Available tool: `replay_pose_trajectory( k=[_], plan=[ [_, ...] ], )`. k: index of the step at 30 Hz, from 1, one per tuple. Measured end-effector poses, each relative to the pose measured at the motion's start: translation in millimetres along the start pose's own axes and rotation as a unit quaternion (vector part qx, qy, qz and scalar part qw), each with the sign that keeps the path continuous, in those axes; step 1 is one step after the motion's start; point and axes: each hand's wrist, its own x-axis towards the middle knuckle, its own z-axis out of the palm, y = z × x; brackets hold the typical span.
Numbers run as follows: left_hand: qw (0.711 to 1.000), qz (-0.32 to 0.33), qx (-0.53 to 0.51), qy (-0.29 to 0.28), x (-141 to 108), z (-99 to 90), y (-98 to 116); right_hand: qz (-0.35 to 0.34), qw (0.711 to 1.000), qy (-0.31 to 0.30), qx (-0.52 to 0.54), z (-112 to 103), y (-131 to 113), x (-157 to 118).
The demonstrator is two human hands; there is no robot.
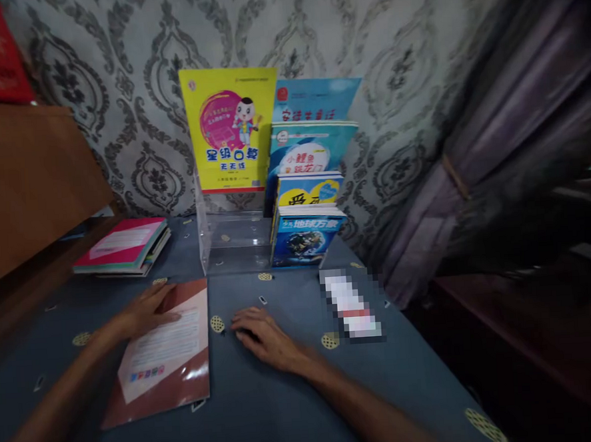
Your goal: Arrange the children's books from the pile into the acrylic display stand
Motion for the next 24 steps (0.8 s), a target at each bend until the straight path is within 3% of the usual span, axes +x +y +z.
replay_pose_trajectory(
  k=[3,7,9,12,18,24],
  plan=[
    [1.0,0.014,0.01,0.015,1.2,-6.6,1.8,-0.005,1.0,-0.011,-0.017,-0.9,-12.5,-1.1],
    [0.994,-0.06,0.089,-0.033,-15.5,-19.7,28.1,-0.042,0.999,0.009,-0.025,-7.8,-24.7,0.6],
    [0.992,-0.08,0.082,-0.051,-25.1,-17.6,44.3,-0.067,0.997,0.032,-0.03,-13.9,-28.8,1.4],
    [0.994,-0.062,0.084,-0.035,-37.6,-7.2,67.4,-0.084,0.995,0.042,-0.046,-21.0,-33.1,1.9],
    [0.988,-0.084,0.125,-0.04,-47.5,-7.7,98.3,-0.056,0.995,-0.029,-0.079,-14.2,-34.9,-2.2],
    [0.992,-0.058,0.104,-0.038,-44.3,-10.7,99.5,-0.001,0.99,-0.087,-0.107,-7.5,-38.3,-6.4]
  ],
)
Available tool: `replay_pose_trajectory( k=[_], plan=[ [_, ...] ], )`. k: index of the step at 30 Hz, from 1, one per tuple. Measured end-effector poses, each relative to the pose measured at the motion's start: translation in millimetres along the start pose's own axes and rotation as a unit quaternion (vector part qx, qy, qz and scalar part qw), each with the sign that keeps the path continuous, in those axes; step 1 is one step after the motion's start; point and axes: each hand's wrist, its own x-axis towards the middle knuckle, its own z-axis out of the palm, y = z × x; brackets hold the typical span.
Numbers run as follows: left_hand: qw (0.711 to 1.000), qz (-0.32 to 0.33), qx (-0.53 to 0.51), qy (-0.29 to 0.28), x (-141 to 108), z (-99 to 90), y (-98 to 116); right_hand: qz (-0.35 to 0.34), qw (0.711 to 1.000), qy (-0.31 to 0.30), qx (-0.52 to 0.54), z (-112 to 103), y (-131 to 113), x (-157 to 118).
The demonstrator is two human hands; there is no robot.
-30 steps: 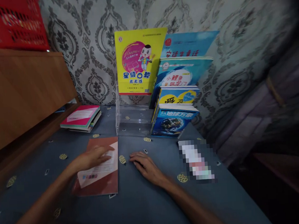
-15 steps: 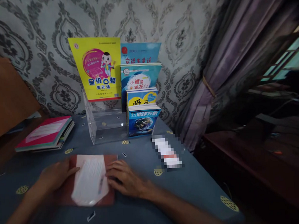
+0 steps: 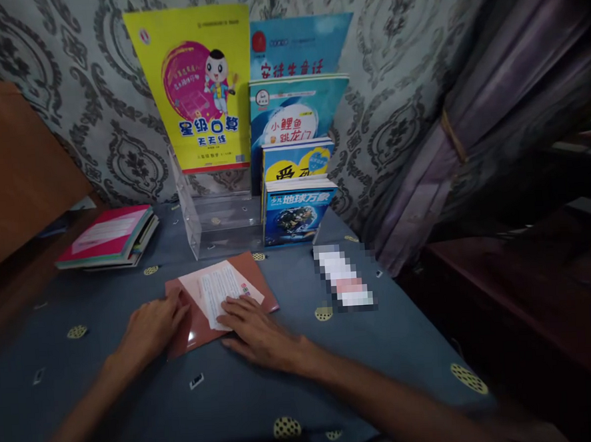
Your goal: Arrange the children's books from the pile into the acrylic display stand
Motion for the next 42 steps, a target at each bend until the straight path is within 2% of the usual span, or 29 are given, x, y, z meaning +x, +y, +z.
replay_pose_trajectory(
  k=[5,9,11,15,18,20,24,31,34,39,42],
  plan=[
    [0.999,0.025,-0.011,0.045,2.2,9.5,-0.9,-0.001,1.0,-0.003,-0.03,-4.6,-7.9,3.8],
    [0.997,0.034,0.029,0.067,-1.1,6.9,6.2,0.022,0.999,-0.015,-0.041,-10.3,-8.2,14.6],
    [0.993,0.034,0.054,0.097,0.9,4.6,11.0,0.038,0.998,-0.013,-0.038,-12.2,-5.9,25.4],
    [0.98,0.082,0.01,0.179,21.1,9.5,17.3,0.036,0.998,-0.011,-0.04,-7.0,1.2,55.3],
    [0.968,0.148,-0.061,0.191,42.1,23.7,17.4,0.06,0.997,-0.027,-0.051,4.1,7.8,72.6],
    [0.966,0.162,-0.065,0.193,51.9,34.2,16.2,0.083,0.994,-0.032,-0.056,10.7,13.1,76.2],
    [0.961,0.169,-0.046,0.213,57.6,46.2,13.8,0.132,0.988,-0.027,-0.081,10.6,26.1,63.8],
    [0.965,0.165,-0.056,0.198,55.5,40.5,16.2,0.257,0.96,-0.008,-0.112,-16.0,49.4,23.3],
    [0.967,0.16,-0.045,0.192,55.9,38.0,22.7,0.269,0.956,-0.01,-0.116,-19.1,53.2,17.1],
    [0.965,0.211,-0.05,0.147,56.2,34.1,31.8,0.26,0.957,-0.009,-0.124,-14.8,55.3,17.1],
    [0.971,0.17,-0.037,0.162,52.4,28.1,28.8,0.257,0.957,-0.005,-0.132,-12.1,57.3,16.8]
  ],
)
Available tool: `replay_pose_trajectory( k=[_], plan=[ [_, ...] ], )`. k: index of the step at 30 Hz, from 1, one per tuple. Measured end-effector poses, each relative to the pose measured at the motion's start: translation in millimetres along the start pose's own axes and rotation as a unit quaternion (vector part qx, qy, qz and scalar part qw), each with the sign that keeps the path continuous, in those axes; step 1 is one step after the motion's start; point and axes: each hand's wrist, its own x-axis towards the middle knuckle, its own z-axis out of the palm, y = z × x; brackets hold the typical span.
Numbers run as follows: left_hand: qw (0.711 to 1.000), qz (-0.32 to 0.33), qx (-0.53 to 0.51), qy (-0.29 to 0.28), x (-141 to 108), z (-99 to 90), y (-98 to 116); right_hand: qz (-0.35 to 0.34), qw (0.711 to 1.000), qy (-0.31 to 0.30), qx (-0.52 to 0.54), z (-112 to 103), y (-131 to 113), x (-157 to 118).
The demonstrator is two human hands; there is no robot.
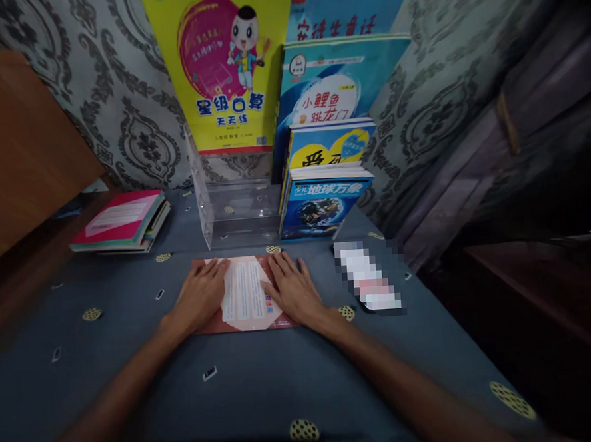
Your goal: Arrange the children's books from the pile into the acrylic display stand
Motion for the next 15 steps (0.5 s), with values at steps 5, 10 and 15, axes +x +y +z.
replay_pose_trajectory(
  k=[5,10,15],
  plan=[
    [0.994,-0.101,0.029,0.014,-9.9,-7.7,-8.3,0.004,1.0,-0.001,-0.013,3.3,1.7,0.2],
    [0.996,-0.083,-0.023,-0.019,-18.5,-1.3,-30.3,0.001,1.0,0.01,-0.024,5.2,0.7,-0.4],
    [0.994,-0.041,-0.091,-0.037,-26.8,10.1,-53.5,-0.03,0.999,0.016,-0.032,4.6,-3.3,-1.2]
  ],
)
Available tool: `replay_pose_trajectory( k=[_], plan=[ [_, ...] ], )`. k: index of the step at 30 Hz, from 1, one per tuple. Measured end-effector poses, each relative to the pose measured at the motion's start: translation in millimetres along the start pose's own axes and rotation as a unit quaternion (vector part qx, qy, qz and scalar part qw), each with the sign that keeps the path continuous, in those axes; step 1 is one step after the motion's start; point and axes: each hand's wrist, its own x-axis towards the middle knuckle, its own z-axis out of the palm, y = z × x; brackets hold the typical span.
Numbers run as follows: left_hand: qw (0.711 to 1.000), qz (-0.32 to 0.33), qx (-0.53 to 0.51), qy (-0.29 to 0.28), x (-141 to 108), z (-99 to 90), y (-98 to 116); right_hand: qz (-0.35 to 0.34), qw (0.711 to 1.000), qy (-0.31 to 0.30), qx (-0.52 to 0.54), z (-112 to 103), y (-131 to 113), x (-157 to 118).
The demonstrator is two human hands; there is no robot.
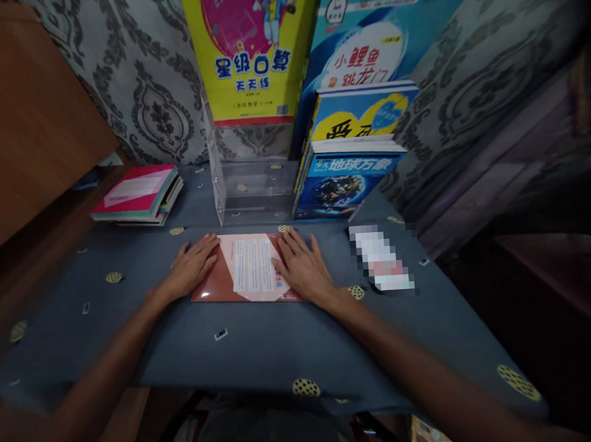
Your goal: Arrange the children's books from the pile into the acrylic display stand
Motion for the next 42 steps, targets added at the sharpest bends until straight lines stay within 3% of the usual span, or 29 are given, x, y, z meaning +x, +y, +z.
replay_pose_trajectory(
  k=[9,12,17,21,26,36,42],
  plan=[
    [0.999,0.004,0.021,0.045,0.2,13.1,-1.2,-0.12,0.991,-0.046,0.029,-3.1,-5.4,-5.4],
    [0.998,0.007,0.025,0.056,0.1,14.7,-2.1,-0.179,0.981,-0.062,0.041,-1.3,-27.3,-9.3],
    [0.997,0.02,0.028,0.074,0.3,17.9,-4.8,-0.321,0.944,-0.064,0.048,3.9,-84.8,-14.9],
    [0.996,0.033,0.024,0.074,-0.2,18.3,-6.7,-0.356,0.931,-0.064,0.052,3.3,-107.0,-19.8],
    [0.996,0.029,0.02,0.081,-0.6,19.4,-7.6,-0.333,0.938,-0.069,0.072,2.0,-88.5,-38.8],
    [0.993,0.028,0.077,0.088,-6.6,7.6,6.7,-0.201,0.975,-0.042,0.087,-8.2,-7.0,-92.0],
    [0.973,0.185,0.112,0.077,-28.6,11.1,44.1,-0.182,0.979,-0.022,0.089,-8.2,-0.1,-94.1]
  ],
)
